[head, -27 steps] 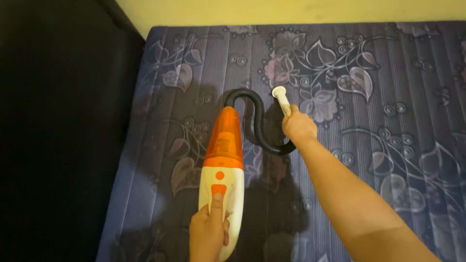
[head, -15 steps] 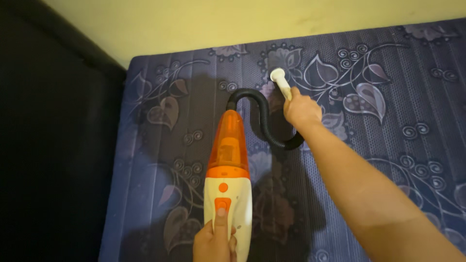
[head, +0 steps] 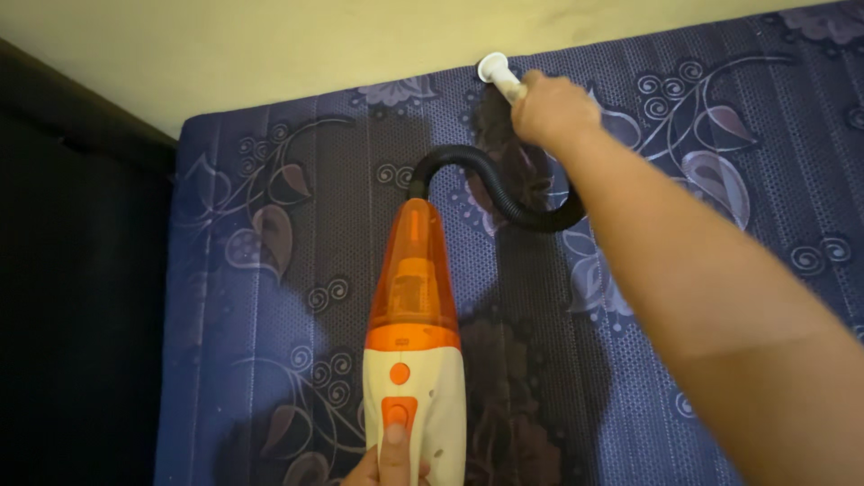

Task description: The person vacuums a mattress using a handheld vacuum cleaner with an attached hose and nozzle.

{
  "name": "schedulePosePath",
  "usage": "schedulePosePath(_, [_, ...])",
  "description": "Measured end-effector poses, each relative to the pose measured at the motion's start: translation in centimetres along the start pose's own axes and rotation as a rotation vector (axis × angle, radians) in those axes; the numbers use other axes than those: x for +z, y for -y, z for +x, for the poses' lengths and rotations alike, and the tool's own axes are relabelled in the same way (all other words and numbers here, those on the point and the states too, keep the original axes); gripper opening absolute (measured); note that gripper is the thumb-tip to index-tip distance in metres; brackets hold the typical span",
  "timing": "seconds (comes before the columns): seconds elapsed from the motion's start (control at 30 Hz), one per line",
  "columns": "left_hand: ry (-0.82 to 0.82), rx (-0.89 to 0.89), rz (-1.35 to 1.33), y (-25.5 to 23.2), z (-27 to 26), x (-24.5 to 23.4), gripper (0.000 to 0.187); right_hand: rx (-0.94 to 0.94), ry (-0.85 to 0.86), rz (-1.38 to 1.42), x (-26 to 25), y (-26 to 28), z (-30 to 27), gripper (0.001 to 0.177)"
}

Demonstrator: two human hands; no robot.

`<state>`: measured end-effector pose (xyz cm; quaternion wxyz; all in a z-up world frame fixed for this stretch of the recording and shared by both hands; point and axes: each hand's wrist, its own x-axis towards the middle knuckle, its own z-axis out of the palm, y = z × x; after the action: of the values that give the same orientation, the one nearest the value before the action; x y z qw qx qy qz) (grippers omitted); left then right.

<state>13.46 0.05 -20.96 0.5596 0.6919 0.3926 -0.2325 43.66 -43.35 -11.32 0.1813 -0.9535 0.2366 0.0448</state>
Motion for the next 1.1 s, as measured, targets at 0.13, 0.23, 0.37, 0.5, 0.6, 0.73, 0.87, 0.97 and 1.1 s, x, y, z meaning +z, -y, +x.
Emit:
schedulePosePath(0.13, [-0.002,0.028,-0.039,-0.9,-2.1,1.0,0.054,0.088,0.046,-0.102,-3.5,-2.1,1.5,0.063])
schedulePosePath(0.23, [0.003,0.051,-0.093,-1.9,-4.8,2.2,0.052,-0.193,0.08,-0.286,-4.7,-4.1,1.3,0.05])
schedulePosePath(0.37, [0.022,0.024,-0.121,-2.5,-5.9,3.4,0.051,0.112,0.162,0.032,-4.4,-5.3,1.2,0.051])
schedulePosePath(0.5, [0.023,0.074,-0.115,-1.5,-5.7,2.9,0.052,0.036,0.076,0.002,-2.5,-5.5,-0.9,0.049])
schedulePosePath(0.6, [0.012,0.049,-0.095,0.0,-5.8,1.9,0.053,0.039,0.104,-0.036,-2.1,-5.7,-3.7,0.047])
schedulePosePath(0.73, [-0.012,0.05,-0.084,1.8,-5.7,1.1,0.055,0.037,0.143,-0.017,-2.9,-5.3,-8.0,0.045])
schedulePosePath(0.87, [-0.031,0.025,-0.044,5.4,-7.3,-1.6,0.056,0.113,0.225,-0.005,-2.8,-5.5,-13.4,0.046])
schedulePosePath(0.97, [-0.056,0.056,-0.04,8.2,-8.7,-2.9,0.057,0.092,0.231,-0.001,-2.1,-6.3,-17.3,0.046])
schedulePosePath(1.1, [-0.092,0.126,-0.04,11.6,-10.3,-4.6,0.059,0.065,0.271,-0.025,-0.8,-7.8,-21.9,0.047])
